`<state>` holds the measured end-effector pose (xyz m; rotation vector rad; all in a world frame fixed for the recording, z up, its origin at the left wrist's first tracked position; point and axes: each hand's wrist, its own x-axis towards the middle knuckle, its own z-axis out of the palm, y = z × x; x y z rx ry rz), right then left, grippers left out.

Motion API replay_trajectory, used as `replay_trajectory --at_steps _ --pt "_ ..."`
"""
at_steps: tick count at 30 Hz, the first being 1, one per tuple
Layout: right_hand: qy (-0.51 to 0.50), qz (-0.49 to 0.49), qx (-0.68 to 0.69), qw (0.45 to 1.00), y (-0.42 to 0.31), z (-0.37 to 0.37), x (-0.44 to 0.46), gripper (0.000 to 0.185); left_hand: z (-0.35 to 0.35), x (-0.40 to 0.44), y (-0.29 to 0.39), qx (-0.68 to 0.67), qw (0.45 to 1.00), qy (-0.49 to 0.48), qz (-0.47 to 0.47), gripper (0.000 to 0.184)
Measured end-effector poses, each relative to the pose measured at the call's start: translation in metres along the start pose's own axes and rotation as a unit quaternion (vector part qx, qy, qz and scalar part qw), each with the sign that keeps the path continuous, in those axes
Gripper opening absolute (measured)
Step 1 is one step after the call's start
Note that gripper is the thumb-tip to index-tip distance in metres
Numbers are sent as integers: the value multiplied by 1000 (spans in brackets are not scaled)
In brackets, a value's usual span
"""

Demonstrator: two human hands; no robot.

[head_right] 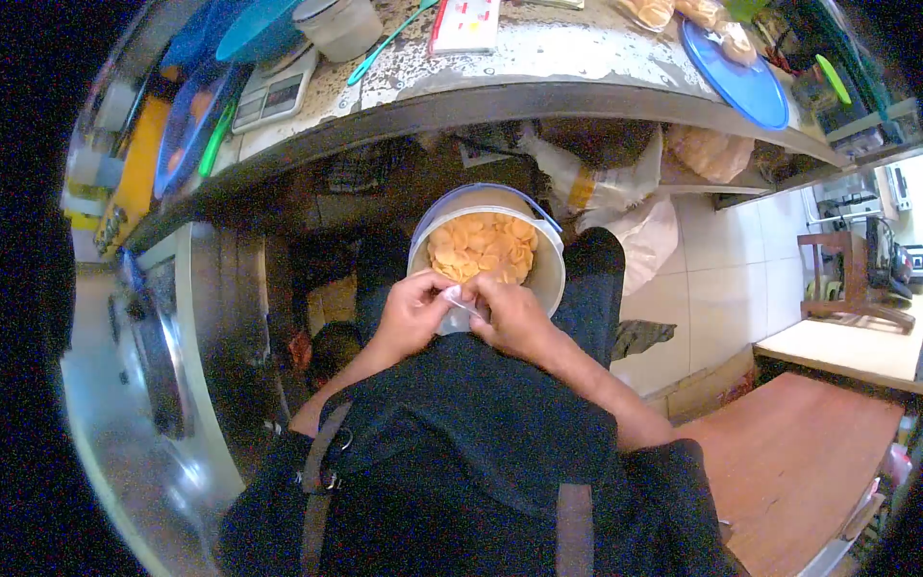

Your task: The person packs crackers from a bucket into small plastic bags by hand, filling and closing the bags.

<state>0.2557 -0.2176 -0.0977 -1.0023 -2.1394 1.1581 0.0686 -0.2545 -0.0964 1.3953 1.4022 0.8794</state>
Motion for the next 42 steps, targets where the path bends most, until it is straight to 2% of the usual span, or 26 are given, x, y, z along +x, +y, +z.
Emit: replay_trajectory --at_steps 1,2,3,4,5,6,8,9,10,11,12,13,14,16,17,18,25,29,31,32,33,34,35,36,38,42 --pt "30 -7 1 1000 4 2 1 28 1 0 -2 -185 971 -39 -144 9" --pt "31 -6 1 1000 7 2 2 28 -1 -2 -7 -185 971 -41 -145 9" --pt "34 39 6 999 12 1 3 28 -5 -5 -13 -355 915 -52 -187 10" --pt "36 83 10 996 19 0 6 28 -8 -8 -18 -512 827 -61 -223 11" --pt "22 124 63 990 39 1 7 31 -8 -11 -22 -585 781 -76 -204 11" --pt "21 123 63 990 47 -2 12 31 -8 -11 -20 -585 782 -74 -203 11" --pt "-86 211 276 934 59 -5 21 35 -8 -12 -15 -652 725 -95 -201 14" --pt "-123 202 305 922 76 2 24 48 -10 -12 -22 -651 726 -94 -201 14" --pt "-122 201 306 923 81 4 30 48 -13 -9 -33 -656 730 -97 -165 17" --pt "-100 211 120 965 85 5 36 60 -14 -8 -42 -660 734 -100 -128 20" --pt "-73 212 -71 972 90 7 44 73 -16 -7 -36 -660 735 -99 -125 20" --pt "-87 196 -131 968 95 9 51 83 -18 -8 -29 -601 780 -69 -158 22" --pt "-88 195 -131 968 98 15 56 83 -20 -9 -24 -539 819 -37 -192 23" --pt "-223 278 -284 890 100 29 64 79 -16 -9 -23 -537 818 -40 -203 25" --pt "-223 278 -283 890 101 35 61 79 -13 -8 -24 -523 828 -52 -197 27" --pt "-232 271 -305 883 100 42 54 69 -11 -6 -26 -509 836 -64 -192 29" --pt "-282 203 -331 878 120 62 25 31 5 7 -43 -530 826 -44 -187 28" --pt "-282 192 -314 886 129 54 15 25 15 17 -47 -519 831 -9 -197 25" --pt "-154 211 -214 941 98 29 15 19 18 22 -50 -513 836 2 -193 25" --pt "-156 214 -214 940 90 19 13 19 19 24 -50 -508 840 21 -189 25" --pt "-116 267 -73 954 84 9 10 18 21 25 -50 -502 844 40 -185 25" --pt "-71 314 69 944 77 -1 7 17 23 25 -50 -504 843 36 -187 25" --pt "-56 293 189 935 70 -10 6 19 23 26 -50 -507 839 33 -193 26" --pt "-53 296 188 935 63 -18 4 19 24 27 -50 -511 836 29 -198 28" --pt "-53 291 340 893 52 -31 0 25 28 30 -54 -509 838 10 -197 29" --pt "-53 305 440 843 41 -29 3 26 32 31 -52 -529 827 -40 -188 35"
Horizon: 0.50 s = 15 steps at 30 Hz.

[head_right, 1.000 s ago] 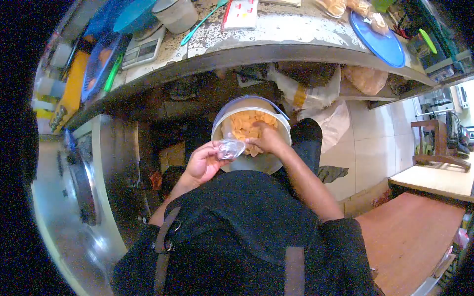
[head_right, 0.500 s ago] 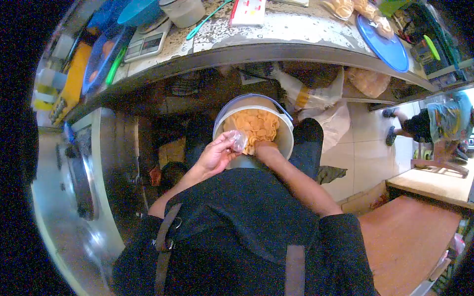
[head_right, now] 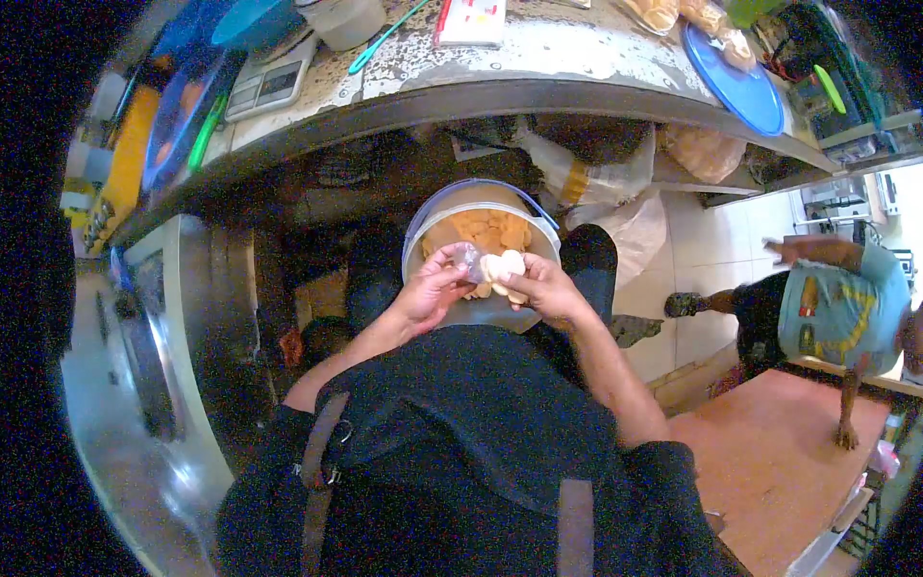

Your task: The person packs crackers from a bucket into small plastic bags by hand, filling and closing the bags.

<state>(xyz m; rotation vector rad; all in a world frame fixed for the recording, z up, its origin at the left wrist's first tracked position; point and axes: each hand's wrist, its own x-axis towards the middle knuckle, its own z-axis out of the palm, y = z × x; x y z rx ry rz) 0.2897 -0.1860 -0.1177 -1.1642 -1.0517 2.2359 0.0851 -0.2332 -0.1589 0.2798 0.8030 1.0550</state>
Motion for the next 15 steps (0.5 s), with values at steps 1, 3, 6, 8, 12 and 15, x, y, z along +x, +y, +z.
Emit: replay_trajectory --at_steps 1,3,6,8,12,15 --pt "-1 1 -2 1000 3 1 4 26 2 -1 0 -2 1000 1 1 35" --pt "45 -45 -114 991 10 7 13 25 6 -2 1 -14 999 -52 -6 39" --pt "131 -74 -275 950 8 24 14 26 5 -3 1 46 999 -17 -12 38" --pt "135 -114 -308 935 16 26 17 22 -1 -1 -3 55 998 -3 -11 36" --pt "99 -88 -286 949 3 28 12 20 -2 1 -2 108 994 29 1 31" --pt "75 -30 -178 981 0 12 11 19 2 2 -3 74 995 70 18 25"
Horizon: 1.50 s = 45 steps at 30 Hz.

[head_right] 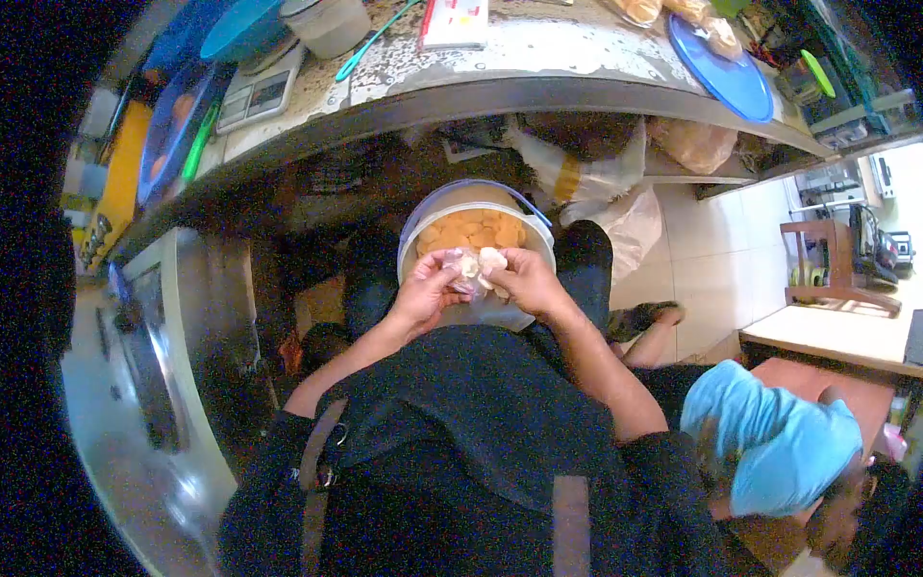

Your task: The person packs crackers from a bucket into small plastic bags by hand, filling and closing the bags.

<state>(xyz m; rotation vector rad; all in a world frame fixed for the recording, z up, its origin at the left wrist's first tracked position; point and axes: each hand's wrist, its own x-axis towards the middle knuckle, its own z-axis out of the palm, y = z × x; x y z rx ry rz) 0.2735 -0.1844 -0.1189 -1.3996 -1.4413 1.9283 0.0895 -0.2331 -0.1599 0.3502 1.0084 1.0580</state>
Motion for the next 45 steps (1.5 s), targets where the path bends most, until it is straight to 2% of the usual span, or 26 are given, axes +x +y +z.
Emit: replay_trajectory --at_steps 2,5,6,7,8,9,10,13,14,16,17,19,21,23,25,27,29,31,32,33,35,36,37,39,43,45 --pt "-20 1 76 997 6 -10 1 20 -4 4 -3 -2 1000 -12 -2 25" --pt "9 -28 79 996 10 -10 1 25 -5 0 0 -2 1000 -5 -6 26" --pt "24 -68 42 996 13 -8 2 23 1 1 2 0 1000 6 -8 27" --pt "34 -117 -11 992 12 -6 0 21 3 0 5 6 1000 -28 2 29" --pt "12 -155 0 988 22 -2 5 24 4 2 2 -3 1000 -6 -12 29" --pt "54 -166 -73 982 14 6 1 28 4 0 3 -6 999 -50 -10 31" --pt "85 -121 -200 969 13 14 7 30 0 8 -2 -3 998 -68 -4 33" --pt "130 -239 -203 941 15 17 -4 28 12 3 5 7 997 -74 -8 31" --pt "158 -240 -203 936 17 16 -10 28 13 4 3 20 995 -99 -14 31" --pt "169 -217 -248 929 14 14 -18 26 14 5 1 42 997 -69 1 29" --pt "185 -221 -247 925 14 13 -23 26 14 8 -2 51 995 -83 1 29" --pt "183 -300 -239 905 20 14 -27 24 8 18 -12 81 994 -69 25 26" --pt "187 -291 -232 909 19 12 -36 23 7 24 -13 93 989 -116 -8 22" --pt "145 -250 -184 939 9 10 -53 20 7 26 -17 127 989 -78 1 19" --pt "166 -282 -192 925 13 10 -54 18 1 29 -18 140 982 -125 -13 16" --pt "147 -225 -176 947 17 9 -57 17 2 34 -26 135 985 -107 -12 15" --pt "169 -242 -206 933 28 11 -50 17 -1 33 -25 177 977 -114 -22 17" --pt "158 -243 -191 938 27 11 -53 17 10 19 -20 331 938 -103 16 20" --pt "158 -245 -180 940 27 11 -55 17 2 25 -28 225 960 -164 14 23" --pt "162 -248 -179 938 32 12 -51 17 0 27 -29 229 959 -167 17 23" --pt "182 -320 -206 907 45 11 -41 16 -3 27 -32 206 965 -154 43 26" --pt "161 -324 -123 924 32 12 -59 18 -4 29 -34 208 964 -159 43 26" --pt "164 -325 -123 923 38 11 -55 18 -7 31 -35 225 962 -138 68 28" --pt "196 -347 -197 896 46 10 -45 18 -7 31 -33 246 958 -118 93 30" --pt "191 -319 -211 904 46 11 -47 18 0 22 -24 299 946 -108 63 32" --pt "247 -416 -194 853 45 14 -45 16 1 22 -23 317 941 -105 52 32"
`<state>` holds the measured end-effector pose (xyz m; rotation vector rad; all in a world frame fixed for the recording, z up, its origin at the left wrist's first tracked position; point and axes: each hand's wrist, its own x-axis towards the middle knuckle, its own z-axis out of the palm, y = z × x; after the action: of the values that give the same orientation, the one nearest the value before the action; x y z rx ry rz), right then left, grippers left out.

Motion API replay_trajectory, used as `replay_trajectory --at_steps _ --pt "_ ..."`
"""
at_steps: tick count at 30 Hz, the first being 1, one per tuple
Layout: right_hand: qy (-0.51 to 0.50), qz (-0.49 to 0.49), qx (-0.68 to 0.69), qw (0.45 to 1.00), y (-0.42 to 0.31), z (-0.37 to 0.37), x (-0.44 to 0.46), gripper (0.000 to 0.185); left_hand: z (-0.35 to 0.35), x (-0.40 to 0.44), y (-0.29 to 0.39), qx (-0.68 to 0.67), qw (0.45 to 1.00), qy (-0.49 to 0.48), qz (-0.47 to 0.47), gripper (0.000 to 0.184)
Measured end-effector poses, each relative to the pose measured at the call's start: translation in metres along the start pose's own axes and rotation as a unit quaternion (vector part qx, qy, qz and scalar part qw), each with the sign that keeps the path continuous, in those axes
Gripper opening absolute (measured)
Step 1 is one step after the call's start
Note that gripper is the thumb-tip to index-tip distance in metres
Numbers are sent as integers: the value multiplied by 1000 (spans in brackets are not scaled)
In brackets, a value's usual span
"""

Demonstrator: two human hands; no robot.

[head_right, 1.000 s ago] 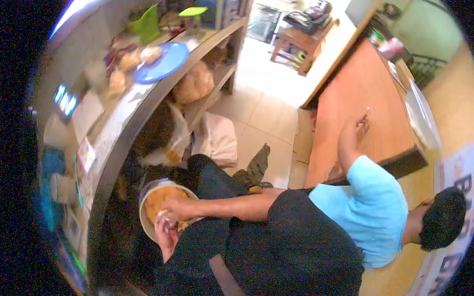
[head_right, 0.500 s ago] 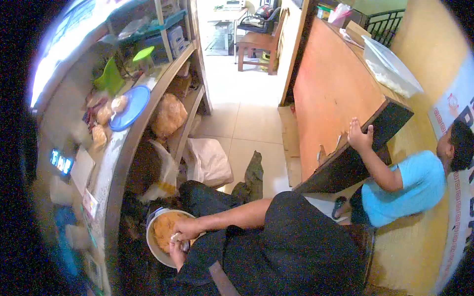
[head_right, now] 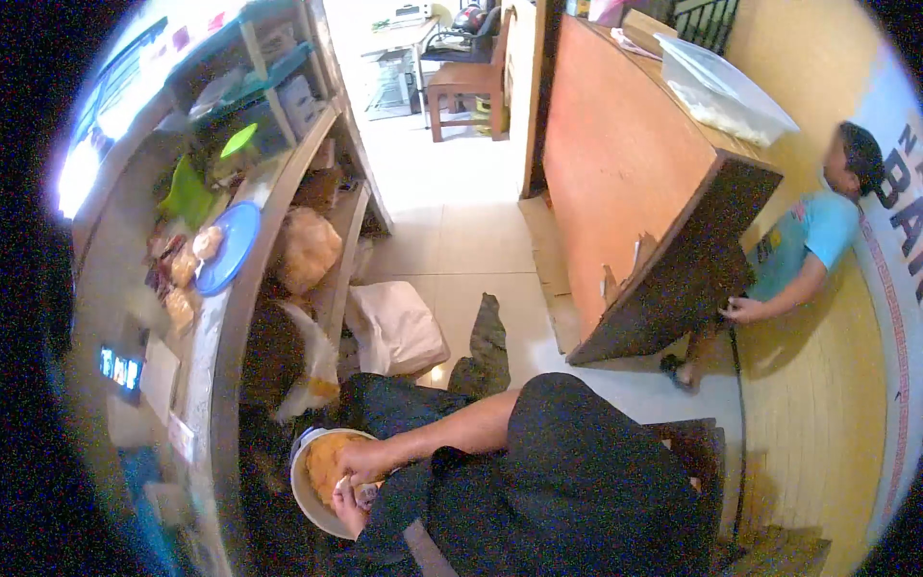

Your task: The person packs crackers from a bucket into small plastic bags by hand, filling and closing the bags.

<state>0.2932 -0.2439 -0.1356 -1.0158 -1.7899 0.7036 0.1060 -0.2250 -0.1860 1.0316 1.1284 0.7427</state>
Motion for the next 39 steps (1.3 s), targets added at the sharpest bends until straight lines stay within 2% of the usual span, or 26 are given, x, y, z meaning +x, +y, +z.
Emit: replay_trajectory --at_steps 1,2,3,4,5,6,7,9,10,12,16,18,19,21,22,24,25,27,28,30,34,36,37,39 --pt "8 5 -3 1000 5 3 0 16 -2 1 -1 -35 999 -6 -31 30" --pt "-30 19 -19 999 9 6 2 16 -3 1 -1 -70 995 -10 -64 29" --pt "-69 34 -34 996 6 3 3 16 -3 2 3 -67 995 -16 -67 29" --pt "-66 38 -34 996 1 0 3 16 -1 2 7 -22 997 -26 -65 28" --pt "-117 68 -35 990 -3 -2 4 18 0 2 10 22 997 -38 -62 27" --pt "-166 98 -36 980 -6 -7 3 19 3 0 12 22 997 -45 -65 27" --pt "-163 104 -38 980 -1 -5 -1 19 5 -1 14 -10 995 -65 -74 27" --pt "-119 43 -123 984 6 0 0 22 4 -4 20 -71 988 -99 -92 27" --pt "-118 43 -124 984 5 -2 1 22 2 -5 23 -70 988 -100 -92 27" --pt "-156 62 -164 972 -1 -7 2 23 -2 -7 29 -91 979 -124 -137 30" --pt "-153 58 -130 978 8 9 2 20 -2 -10 30 -72 982 -147 -99 36" --pt "-204 42 -225 952 21 18 5 19 -4 -6 24 -91 978 -148 -118 41" --pt "-206 41 -226 951 33 26 3 19 -3 -7 25 -93 978 -147 -117 41" --pt "-185 -59 -285 939 39 32 3 20 -1 -12 26 -132 977 -108 -131 41" --pt "-186 -60 -285 938 34 30 4 20 -6 -9 19 -133 977 -108 -130 41" --pt "-188 -69 -83 976 26 27 5 20 -17 -3 5 -101 979 -162 -68 39" --pt "-189 -70 -84 976 24 27 5 20 -18 -2 3 -102 979 -162 -67 39" --pt "-172 66 -122 975 18 23 6 20 -13 -3 6 -95 984 -142 -47 40" --pt "-171 65 -125 975 15 20 5 20 -8 -5 11 -96 984 -143 -45 40" --pt "-144 96 -106 979 10 16 4 19 0 -11 22 -81 991 -80 -68 39" --pt "-165 81 -127 975 2 10 8 17 -7 -7 10 -70 988 -135 -23 38" --pt "-151 131 -97 975 -1 7 7 16 1 -11 11 -102 994 -40 -23 34" --pt "-152 129 -99 975 1 8 6 16 -2 -10 11 -104 994 -40 -20 34" --pt "-93 109 -66 987 3 9 3 17 -11 -6 8 -70 995 -69 -22 32"
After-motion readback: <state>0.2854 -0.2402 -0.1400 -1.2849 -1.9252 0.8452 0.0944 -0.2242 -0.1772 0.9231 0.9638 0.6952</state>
